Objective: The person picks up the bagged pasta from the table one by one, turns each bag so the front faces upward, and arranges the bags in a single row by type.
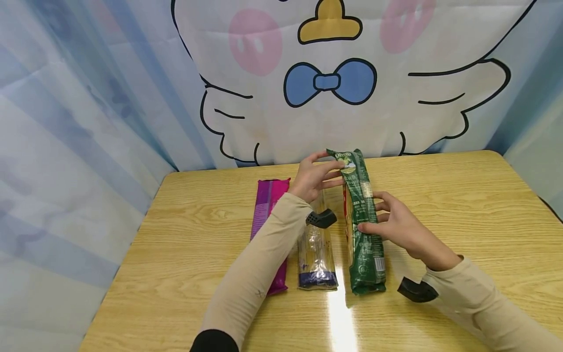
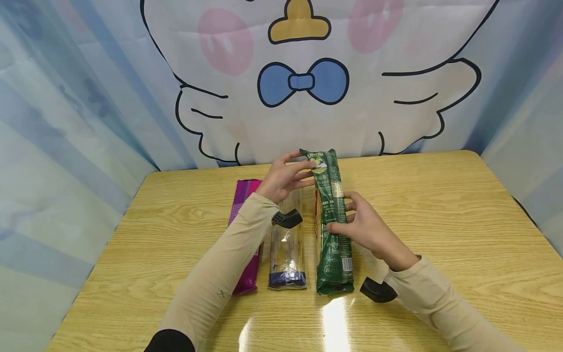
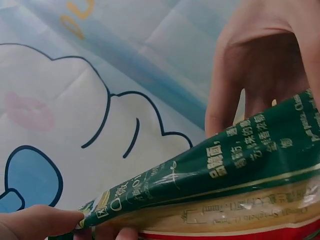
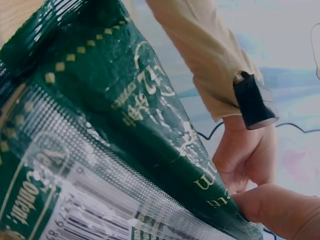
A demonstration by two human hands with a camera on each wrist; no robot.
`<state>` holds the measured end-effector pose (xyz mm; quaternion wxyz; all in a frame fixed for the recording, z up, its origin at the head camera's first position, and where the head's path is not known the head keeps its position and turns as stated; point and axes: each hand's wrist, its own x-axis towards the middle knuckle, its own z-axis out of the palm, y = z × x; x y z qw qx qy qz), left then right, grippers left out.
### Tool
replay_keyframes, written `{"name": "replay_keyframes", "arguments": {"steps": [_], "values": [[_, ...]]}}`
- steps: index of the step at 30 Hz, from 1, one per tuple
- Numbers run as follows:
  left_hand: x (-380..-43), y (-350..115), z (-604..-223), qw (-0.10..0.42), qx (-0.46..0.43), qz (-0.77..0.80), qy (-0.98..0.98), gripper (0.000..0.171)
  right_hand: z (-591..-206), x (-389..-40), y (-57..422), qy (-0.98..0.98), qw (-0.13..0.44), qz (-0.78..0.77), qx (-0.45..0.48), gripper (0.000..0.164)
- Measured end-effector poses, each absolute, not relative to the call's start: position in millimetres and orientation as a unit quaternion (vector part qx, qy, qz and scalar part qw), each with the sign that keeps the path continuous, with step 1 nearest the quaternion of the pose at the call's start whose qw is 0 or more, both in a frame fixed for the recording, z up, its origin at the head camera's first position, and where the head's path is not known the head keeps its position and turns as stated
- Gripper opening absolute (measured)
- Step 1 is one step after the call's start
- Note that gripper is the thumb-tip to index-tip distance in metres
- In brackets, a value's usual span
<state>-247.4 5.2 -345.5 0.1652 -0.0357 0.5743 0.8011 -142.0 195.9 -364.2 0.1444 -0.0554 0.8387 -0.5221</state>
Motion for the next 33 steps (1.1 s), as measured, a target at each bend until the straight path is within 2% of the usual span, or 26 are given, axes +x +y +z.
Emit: {"name": "replay_keyframes", "arguments": {"steps": [16,33], "values": [[-233.0,-14.3,-357.0,0.182,0.018,0.783,0.594,0.048,-351.7,-145.0,203.9,0.816,0.155,-0.554,-0.064,0.093],[-209.8,-12.7,-377.1,0.257,0.081,0.762,0.589,0.044,-347.7,-142.5,207.8,0.803,0.171,-0.566,-0.071,0.093]]}}
